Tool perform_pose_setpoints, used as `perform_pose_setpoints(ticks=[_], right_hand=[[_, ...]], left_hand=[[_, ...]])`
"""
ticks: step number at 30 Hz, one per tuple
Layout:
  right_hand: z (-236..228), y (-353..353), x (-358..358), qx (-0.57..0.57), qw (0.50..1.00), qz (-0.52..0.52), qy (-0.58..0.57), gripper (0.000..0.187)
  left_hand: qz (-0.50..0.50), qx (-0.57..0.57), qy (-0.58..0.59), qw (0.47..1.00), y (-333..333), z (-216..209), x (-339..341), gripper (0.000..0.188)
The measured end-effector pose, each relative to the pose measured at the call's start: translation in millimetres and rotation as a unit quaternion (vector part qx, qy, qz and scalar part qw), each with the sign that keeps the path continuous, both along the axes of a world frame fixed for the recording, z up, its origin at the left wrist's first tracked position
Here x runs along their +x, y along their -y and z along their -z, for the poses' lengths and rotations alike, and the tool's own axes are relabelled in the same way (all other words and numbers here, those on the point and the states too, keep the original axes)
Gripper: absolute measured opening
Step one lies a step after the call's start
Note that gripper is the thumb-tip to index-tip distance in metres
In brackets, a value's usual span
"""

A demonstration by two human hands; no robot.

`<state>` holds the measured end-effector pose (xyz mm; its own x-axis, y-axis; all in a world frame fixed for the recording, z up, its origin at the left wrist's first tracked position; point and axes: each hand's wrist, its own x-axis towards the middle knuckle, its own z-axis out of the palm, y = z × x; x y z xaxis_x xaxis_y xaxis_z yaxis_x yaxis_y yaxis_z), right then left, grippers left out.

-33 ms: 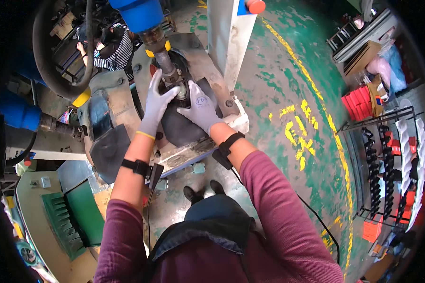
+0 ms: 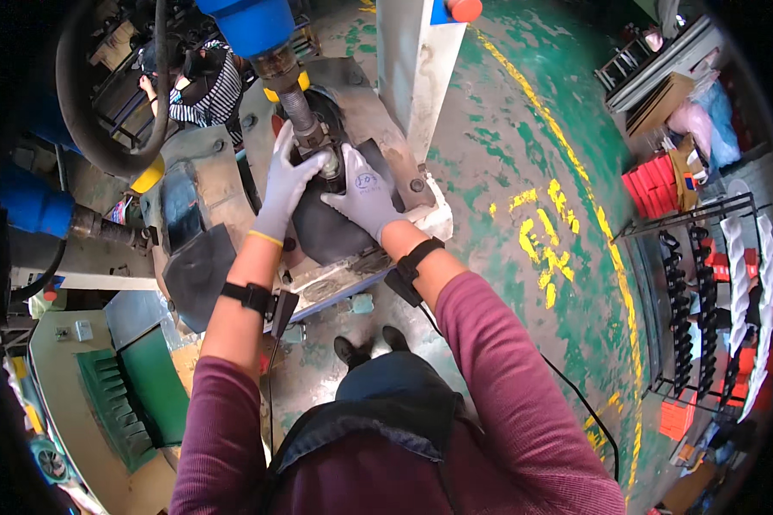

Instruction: The person is using industrial machinery to press and shape shoes on an assembly line.

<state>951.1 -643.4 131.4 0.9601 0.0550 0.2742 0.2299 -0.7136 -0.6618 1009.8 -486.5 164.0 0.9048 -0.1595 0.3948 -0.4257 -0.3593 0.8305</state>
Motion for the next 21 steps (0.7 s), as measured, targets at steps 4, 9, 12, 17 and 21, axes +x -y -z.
perform_pose_setpoints(ticks=[4, 9, 12, 17, 21], right_hand=[[-4.1, -16.3, 1.2, 0.015, 0.999, -0.023, -0.023, 0.099], [0.6, -17.1, 2.8, 0.006, 1.000, -0.015, 0.025, 0.099], [0.0, -19.5, 1.8, 0.014, 1.000, -0.012, 0.026, 0.097], [3.0, -9.8, 1.6, 0.009, 1.000, -0.008, 0.014, 0.099], [2.8, -8.2, 2.1, 0.013, 1.000, -0.009, 0.006, 0.099]], left_hand=[[0.002, -0.118, -0.028, 0.993, -25.9, 10.7, 45.1, 0.032], [-0.039, -0.126, -0.078, 0.988, -19.3, 12.1, 92.4, 0.027], [-0.032, -0.296, -0.203, 0.933, -16.1, 25.3, 100.3, 0.028], [-0.108, -0.250, -0.224, 0.936, -0.1, 9.9, 103.3, 0.035], [-0.144, -0.254, -0.222, 0.930, -13.8, 9.9, 98.6, 0.042]])
